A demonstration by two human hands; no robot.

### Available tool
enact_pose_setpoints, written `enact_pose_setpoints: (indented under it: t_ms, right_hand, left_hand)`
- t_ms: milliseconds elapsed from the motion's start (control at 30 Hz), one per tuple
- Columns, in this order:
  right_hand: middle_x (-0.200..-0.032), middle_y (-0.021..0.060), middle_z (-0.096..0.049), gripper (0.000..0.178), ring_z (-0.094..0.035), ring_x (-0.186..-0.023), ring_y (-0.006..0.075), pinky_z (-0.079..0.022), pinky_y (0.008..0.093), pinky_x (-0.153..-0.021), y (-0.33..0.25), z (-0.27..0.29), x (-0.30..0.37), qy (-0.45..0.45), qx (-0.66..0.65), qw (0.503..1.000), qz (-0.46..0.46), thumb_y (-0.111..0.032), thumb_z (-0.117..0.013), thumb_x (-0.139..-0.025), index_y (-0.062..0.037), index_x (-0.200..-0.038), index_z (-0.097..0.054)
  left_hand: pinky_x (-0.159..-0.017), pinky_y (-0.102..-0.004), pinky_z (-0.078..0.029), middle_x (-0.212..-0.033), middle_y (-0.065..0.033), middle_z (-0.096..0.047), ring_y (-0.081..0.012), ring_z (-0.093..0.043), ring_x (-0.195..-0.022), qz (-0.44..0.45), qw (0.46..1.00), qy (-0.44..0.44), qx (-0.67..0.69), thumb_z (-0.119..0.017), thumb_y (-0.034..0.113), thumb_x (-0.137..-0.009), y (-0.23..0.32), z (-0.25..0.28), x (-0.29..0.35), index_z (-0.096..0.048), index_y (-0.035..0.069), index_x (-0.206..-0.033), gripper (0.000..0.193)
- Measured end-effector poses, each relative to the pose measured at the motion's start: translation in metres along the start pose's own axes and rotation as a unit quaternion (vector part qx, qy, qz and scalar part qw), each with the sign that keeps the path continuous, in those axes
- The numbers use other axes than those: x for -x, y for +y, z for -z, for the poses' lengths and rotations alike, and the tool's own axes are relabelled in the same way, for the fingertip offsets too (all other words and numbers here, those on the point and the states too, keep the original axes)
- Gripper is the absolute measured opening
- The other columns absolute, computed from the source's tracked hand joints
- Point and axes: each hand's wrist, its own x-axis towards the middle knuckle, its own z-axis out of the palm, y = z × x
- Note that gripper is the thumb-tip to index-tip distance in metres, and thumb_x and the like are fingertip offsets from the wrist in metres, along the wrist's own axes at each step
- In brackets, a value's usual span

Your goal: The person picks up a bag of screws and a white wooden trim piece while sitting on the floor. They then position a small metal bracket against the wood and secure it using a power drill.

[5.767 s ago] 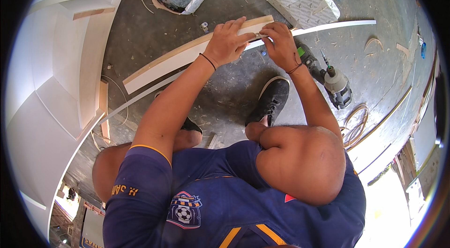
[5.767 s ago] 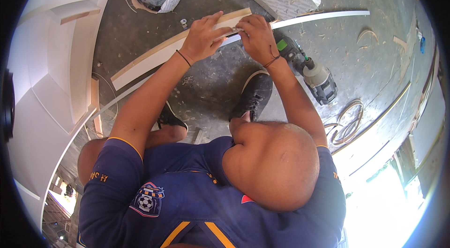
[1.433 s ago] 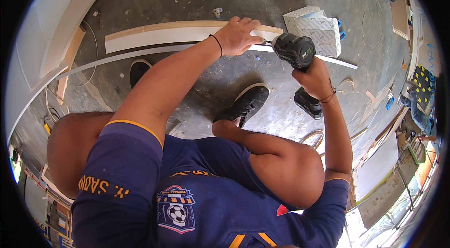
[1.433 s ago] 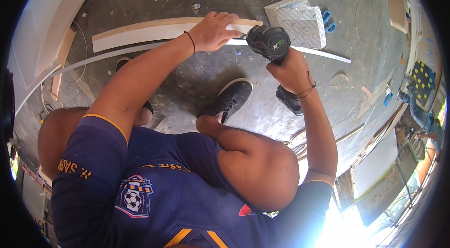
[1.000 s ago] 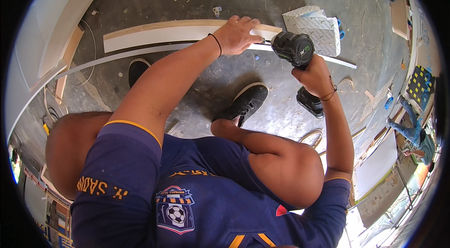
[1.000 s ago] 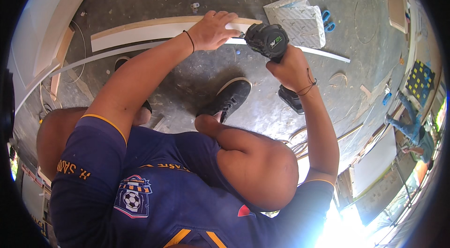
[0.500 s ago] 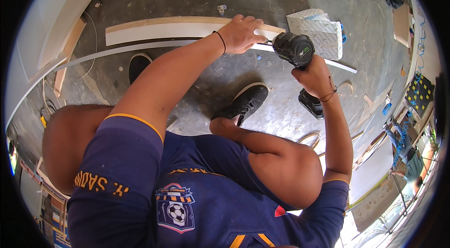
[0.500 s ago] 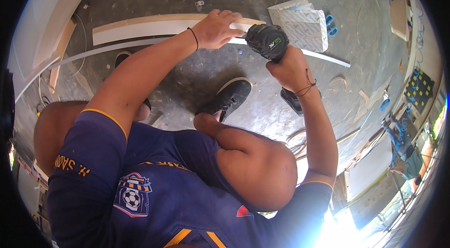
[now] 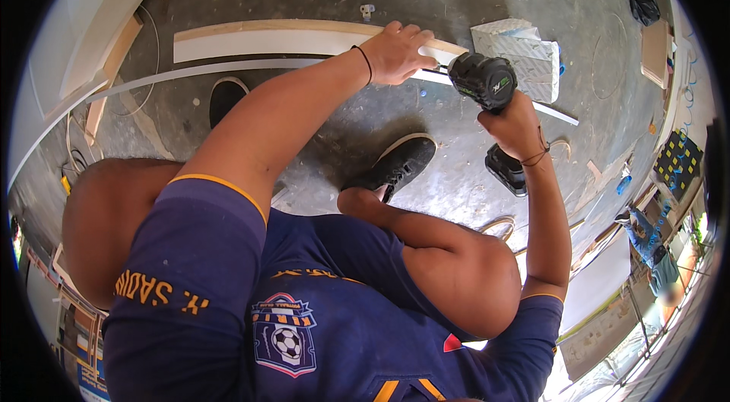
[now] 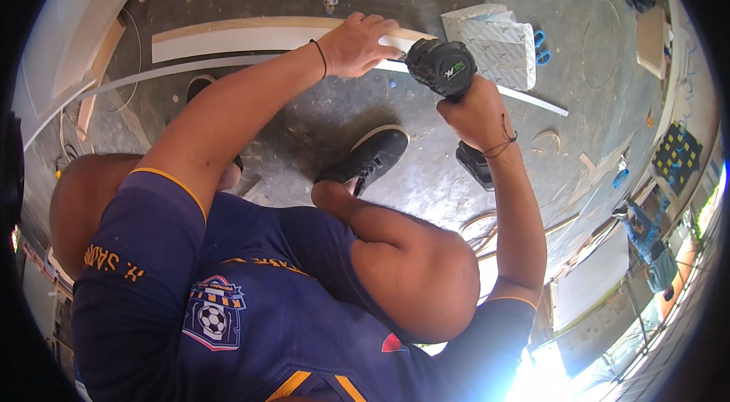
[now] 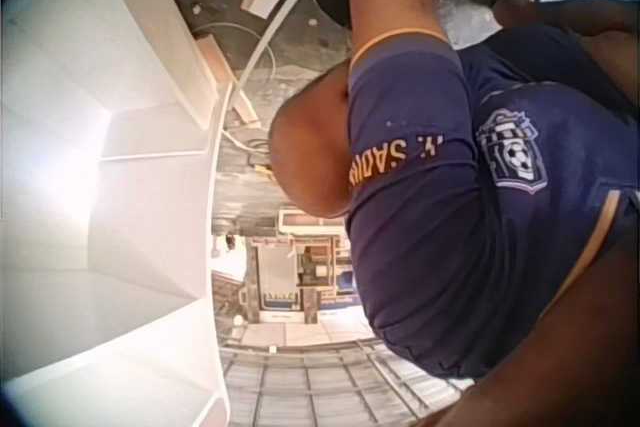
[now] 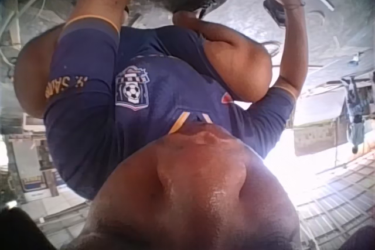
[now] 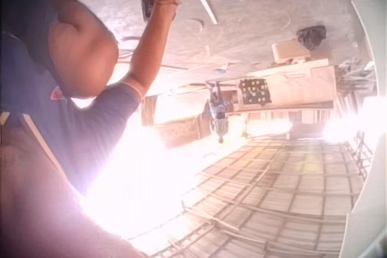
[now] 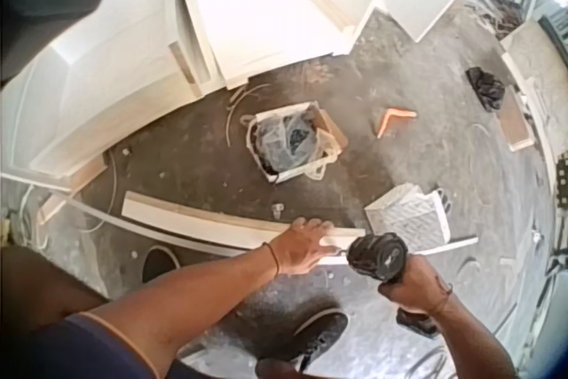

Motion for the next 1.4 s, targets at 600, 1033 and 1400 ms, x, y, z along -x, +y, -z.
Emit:
enact_pose_setpoints:
  t_ms: [600, 1033, 1400]
  right_hand:
    - [-0.073, 0.0254, -0.062, 0.024, -0.061, -0.075, 0.043, -0.049, 0.041, -0.066, -0.005, 0.002, -0.005, -0.021, 0.028, 0.999, -0.035, -0.011, -0.063, -0.064, 0.0035, -0.083, -0.064]
    - [-0.068, 0.0203, -0.061, 0.023, -0.057, -0.063, 0.0346, -0.048, 0.0377, -0.062, 0.003, -0.001, -0.01, -0.027, 0.026, 0.999, -0.009, -0.009, -0.062, -0.065, 0.0032, -0.085, -0.063]
    - [-0.072, 0.0236, -0.062, 0.022, -0.06, -0.073, 0.0423, -0.049, 0.0425, -0.065, -0.001, 0.0, -0.015, -0.039, 0.057, 0.997, -0.029, -0.012, -0.063, -0.063, 0.0012, -0.08, -0.064]
  left_hand:
    - [-0.085, -0.0429, -0.038, -0.128, -0.01, -0.048, -0.0274, -0.048, -0.115, -0.001, 1.0, -0.002, -0.008, -0.065, 0.023, -0.08, 0.0, 0.001, 0.0, -0.064, 0.028, -0.108, 0.028]
    - [-0.087, -0.0436, -0.038, -0.128, -0.0104, -0.047, -0.0283, -0.048, -0.115, 0.009, 1.0, -0.021, 0.019, -0.065, 0.021, -0.079, 0.0, 0.003, -0.002, -0.065, 0.028, -0.106, 0.028]
    - [-0.084, -0.0429, -0.04, -0.125, -0.0093, -0.048, -0.0265, -0.049, -0.113, 0.007, 1.0, -0.011, 0.005, -0.065, 0.02, -0.079, 0.0, 0.003, 0.001, -0.065, 0.029, -0.106, 0.029]
